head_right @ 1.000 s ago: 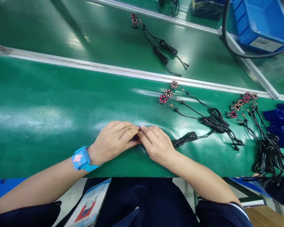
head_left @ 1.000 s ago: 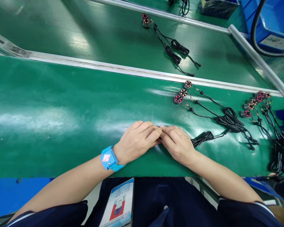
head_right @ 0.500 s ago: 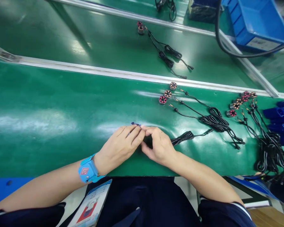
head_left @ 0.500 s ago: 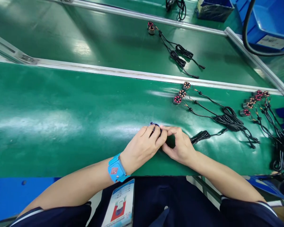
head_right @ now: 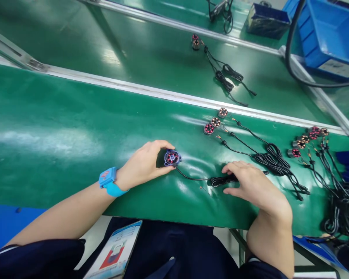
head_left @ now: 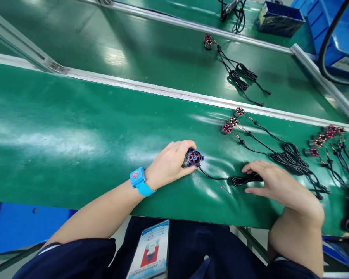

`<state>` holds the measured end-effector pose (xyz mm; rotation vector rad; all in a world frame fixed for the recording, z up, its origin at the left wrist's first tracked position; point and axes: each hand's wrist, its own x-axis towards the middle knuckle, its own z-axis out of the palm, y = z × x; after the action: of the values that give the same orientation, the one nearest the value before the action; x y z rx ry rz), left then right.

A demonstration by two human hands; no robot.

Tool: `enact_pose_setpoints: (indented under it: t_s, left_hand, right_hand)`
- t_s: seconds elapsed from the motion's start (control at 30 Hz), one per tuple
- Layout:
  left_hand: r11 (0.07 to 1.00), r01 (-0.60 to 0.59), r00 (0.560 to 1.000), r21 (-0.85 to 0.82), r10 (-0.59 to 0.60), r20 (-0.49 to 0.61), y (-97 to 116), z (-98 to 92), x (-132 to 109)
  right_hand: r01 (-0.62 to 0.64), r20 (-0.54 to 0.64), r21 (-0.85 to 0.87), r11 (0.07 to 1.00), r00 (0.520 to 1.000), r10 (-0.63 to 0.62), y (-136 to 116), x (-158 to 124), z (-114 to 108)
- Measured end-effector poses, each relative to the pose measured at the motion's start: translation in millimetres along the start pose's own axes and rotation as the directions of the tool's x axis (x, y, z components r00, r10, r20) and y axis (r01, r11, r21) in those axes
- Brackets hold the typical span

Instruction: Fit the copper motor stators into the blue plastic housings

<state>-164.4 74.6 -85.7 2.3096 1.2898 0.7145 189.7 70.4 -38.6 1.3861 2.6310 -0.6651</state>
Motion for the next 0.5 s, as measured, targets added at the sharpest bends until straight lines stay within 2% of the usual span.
enact_pose_setpoints:
  t_s: [0.1, 0.17, 0.23, 0.3, 0.37, 0.4, 0.43, 0.5]
  left_hand:
    - [0.998, 0.067, 0.998, 0.021, -0.067, 0.016, -6, -11.7, 4]
    - [0.991, 0.111, 0.993, 0.075, -0.114, 0.034, -16, -26.2, 7]
    - [0.979, 0.117, 0.988, 0.165, -0.131, 0.076, -31, -45.6, 7]
    - [0.966, 0.068, 0.984, 0.250, -0.106, 0.140, -53, -69.0, 4]
    - [0.950, 0.041, 0.982, 0.310, -0.096, 0.163, -82, -95.1, -4]
    - [0.939, 0.055, 0.980, 0.339, -0.116, 0.163, -98, -108.8, -8]
    - [0.927, 0.071, 0.974, 0.369, -0.145, 0.175, -114, -122.6, -13]
    - [0.884, 0.121, 0.964, 0.451, -0.213, 0.158, -143, -149.1, -19]
  right_hand:
    - [-0.014, 0.091, 0.045, 0.999, 0.996, 0.010, -8, 10, 7]
    - [0.009, 0.130, 0.135, 0.991, 0.991, -0.027, -28, 22, 13]
    - [0.062, 0.113, 0.274, 0.960, 0.989, -0.096, -55, 35, 21]
    - [0.203, 0.083, 0.431, 0.879, 0.961, -0.263, -81, 45, 30]
    - [0.354, 0.051, 0.532, 0.769, 0.893, -0.447, -99, 51, 37]
    - [0.399, 0.037, 0.553, 0.732, 0.865, -0.500, -104, 53, 40]
    - [0.418, 0.022, 0.557, 0.718, 0.856, -0.516, -106, 54, 42]
    - [0.416, -0.028, 0.524, 0.743, 0.881, -0.473, -103, 55, 45]
